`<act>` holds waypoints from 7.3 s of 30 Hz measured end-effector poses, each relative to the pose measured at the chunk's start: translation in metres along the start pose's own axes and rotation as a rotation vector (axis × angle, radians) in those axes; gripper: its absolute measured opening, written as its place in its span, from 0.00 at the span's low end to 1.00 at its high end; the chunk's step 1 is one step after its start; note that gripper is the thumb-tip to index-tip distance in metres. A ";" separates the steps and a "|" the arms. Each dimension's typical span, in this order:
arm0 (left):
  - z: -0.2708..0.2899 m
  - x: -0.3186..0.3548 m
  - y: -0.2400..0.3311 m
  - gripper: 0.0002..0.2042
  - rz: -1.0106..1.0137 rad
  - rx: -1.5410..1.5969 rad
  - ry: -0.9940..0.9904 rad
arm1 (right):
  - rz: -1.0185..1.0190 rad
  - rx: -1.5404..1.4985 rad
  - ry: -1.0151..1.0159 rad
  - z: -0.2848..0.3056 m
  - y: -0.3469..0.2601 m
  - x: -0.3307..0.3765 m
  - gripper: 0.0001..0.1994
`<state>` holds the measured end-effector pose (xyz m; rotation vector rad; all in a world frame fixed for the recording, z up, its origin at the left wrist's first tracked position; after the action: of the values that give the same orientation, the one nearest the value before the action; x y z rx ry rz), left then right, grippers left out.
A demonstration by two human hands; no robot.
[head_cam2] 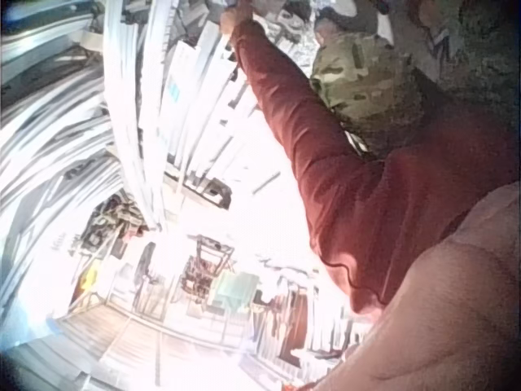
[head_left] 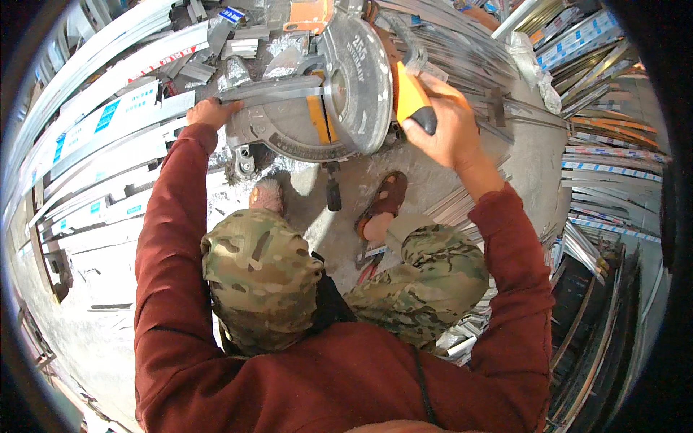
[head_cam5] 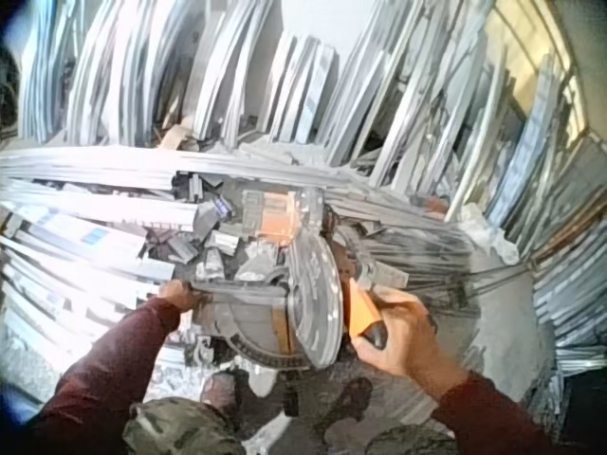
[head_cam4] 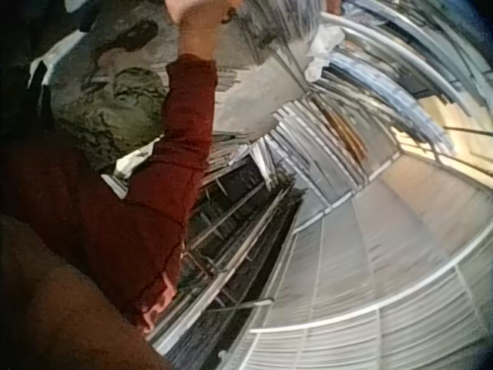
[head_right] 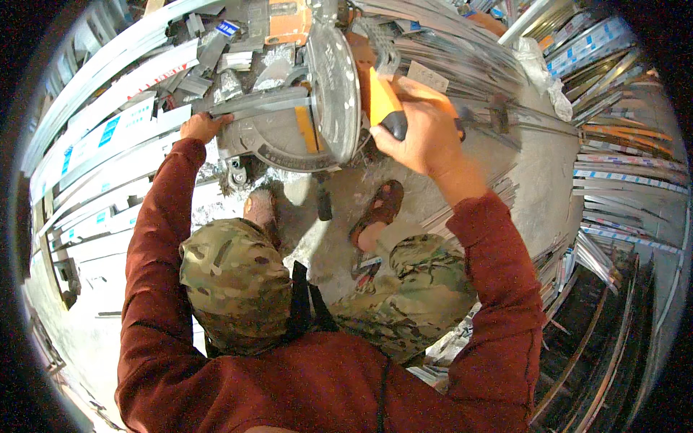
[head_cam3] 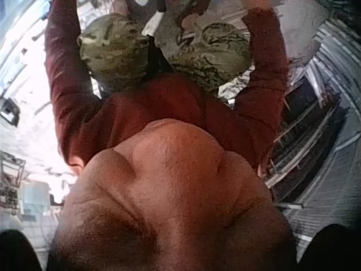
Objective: The person uses a miter saw to cut several aluminum profiles to length, then carries them outside to a large frame structure. They measure and fit the cut pieces into the frame, using a tape measure to verify dimensions.
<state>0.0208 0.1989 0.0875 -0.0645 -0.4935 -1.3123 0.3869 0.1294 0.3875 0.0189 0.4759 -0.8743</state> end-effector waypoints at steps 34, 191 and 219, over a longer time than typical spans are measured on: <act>-0.002 -0.004 -0.001 0.42 -0.041 -0.021 0.104 | -0.268 0.144 -0.152 -0.045 0.018 0.063 0.27; -0.313 0.597 -0.344 0.30 1.962 0.844 1.183 | -0.045 0.065 -0.176 -0.022 -0.178 0.157 0.15; -0.189 0.398 -0.302 0.41 1.930 0.871 0.727 | -0.019 0.136 -0.235 -0.022 -0.160 0.171 0.14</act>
<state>-0.1362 -0.3043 0.0013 0.5312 -0.1339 0.8336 0.3527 -0.0946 0.3260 0.0357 0.1965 -0.9140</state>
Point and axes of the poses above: each hand's wrist, its own x-axis away from the middle knuckle, its own z-axis out of the back of the hand, y = z × x, the point moved 7 cm from there along -x, towards the middle knuckle, and after that the axes turned 8 degrees about y, right-handed, at the moved point
